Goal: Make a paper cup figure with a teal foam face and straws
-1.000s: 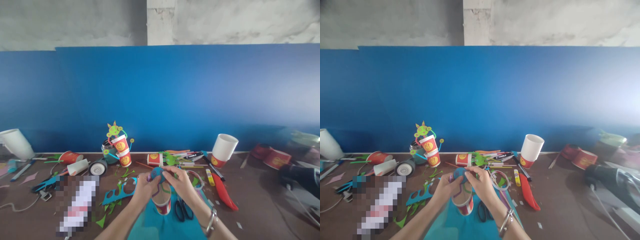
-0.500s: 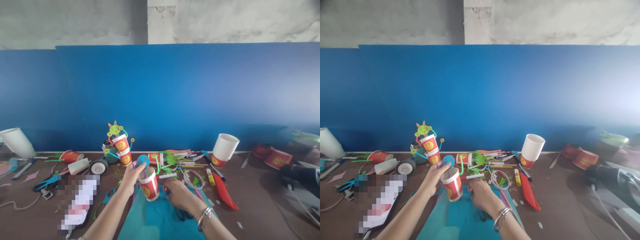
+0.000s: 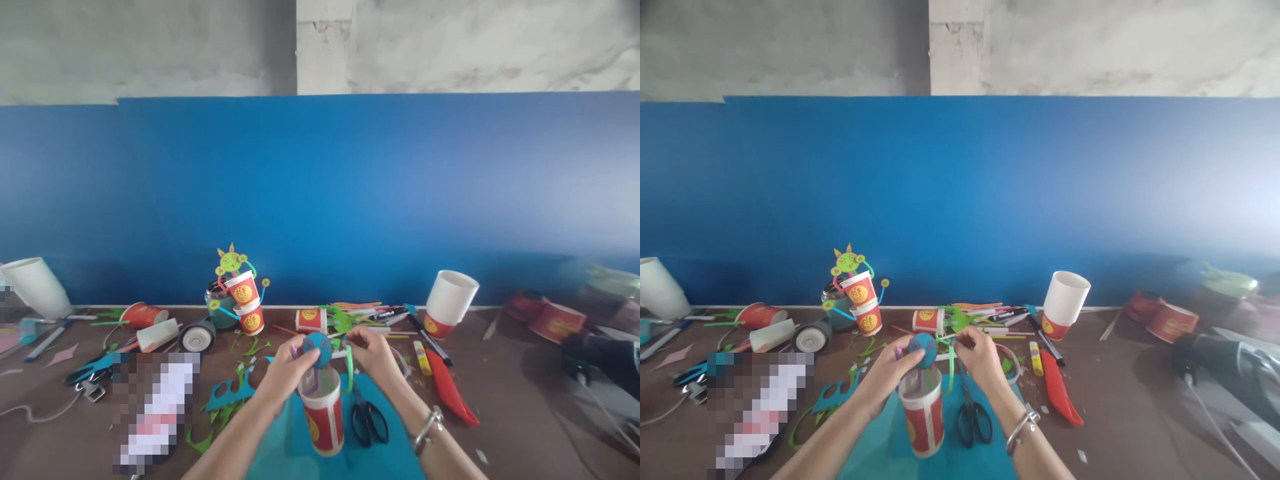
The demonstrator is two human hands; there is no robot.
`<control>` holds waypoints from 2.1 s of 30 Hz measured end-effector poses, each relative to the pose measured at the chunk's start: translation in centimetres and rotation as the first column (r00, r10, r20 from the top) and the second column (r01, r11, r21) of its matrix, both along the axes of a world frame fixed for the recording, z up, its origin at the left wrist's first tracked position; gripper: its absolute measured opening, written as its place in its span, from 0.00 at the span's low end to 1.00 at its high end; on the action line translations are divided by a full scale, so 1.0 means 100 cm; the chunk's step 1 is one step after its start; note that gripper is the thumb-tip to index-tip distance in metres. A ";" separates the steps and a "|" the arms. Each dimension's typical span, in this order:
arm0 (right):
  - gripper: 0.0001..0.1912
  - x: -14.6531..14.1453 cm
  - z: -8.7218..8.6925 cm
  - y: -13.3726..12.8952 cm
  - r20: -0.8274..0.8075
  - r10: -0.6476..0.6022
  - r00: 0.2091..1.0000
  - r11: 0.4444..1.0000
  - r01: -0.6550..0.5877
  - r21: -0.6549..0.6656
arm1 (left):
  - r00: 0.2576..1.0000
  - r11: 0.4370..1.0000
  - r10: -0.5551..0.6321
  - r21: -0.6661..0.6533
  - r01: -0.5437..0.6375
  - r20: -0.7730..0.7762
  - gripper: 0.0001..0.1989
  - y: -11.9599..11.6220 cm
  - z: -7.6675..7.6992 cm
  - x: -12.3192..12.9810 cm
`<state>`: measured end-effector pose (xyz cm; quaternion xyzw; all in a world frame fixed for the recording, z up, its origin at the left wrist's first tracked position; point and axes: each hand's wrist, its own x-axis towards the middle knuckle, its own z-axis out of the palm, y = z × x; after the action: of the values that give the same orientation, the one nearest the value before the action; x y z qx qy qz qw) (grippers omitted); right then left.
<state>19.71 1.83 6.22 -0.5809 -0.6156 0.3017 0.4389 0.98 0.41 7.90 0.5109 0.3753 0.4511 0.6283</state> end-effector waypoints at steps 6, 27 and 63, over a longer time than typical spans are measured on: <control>0.10 -0.009 0.028 -0.013 -0.322 0.098 0.942 0.990 -0.127 -0.068 | 0.985 0.995 -0.081 0.041 0.089 -0.154 0.11 -0.019 0.003 0.016; 0.10 -0.013 0.029 -0.020 -0.255 0.184 0.949 0.980 -0.199 -0.031 | 0.991 0.999 -0.013 0.033 0.017 -0.135 0.07 -0.022 0.000 0.020; 0.09 -0.006 0.031 -0.023 0.113 0.212 0.971 0.977 -0.212 -0.013 | 0.909 0.933 0.176 0.359 -0.032 -0.377 0.13 -0.003 -0.009 0.001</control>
<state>19.11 -0.49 9.34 -0.5282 -0.6980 0.3133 0.3682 1.10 0.10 6.98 0.6739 0.4387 0.4281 0.4125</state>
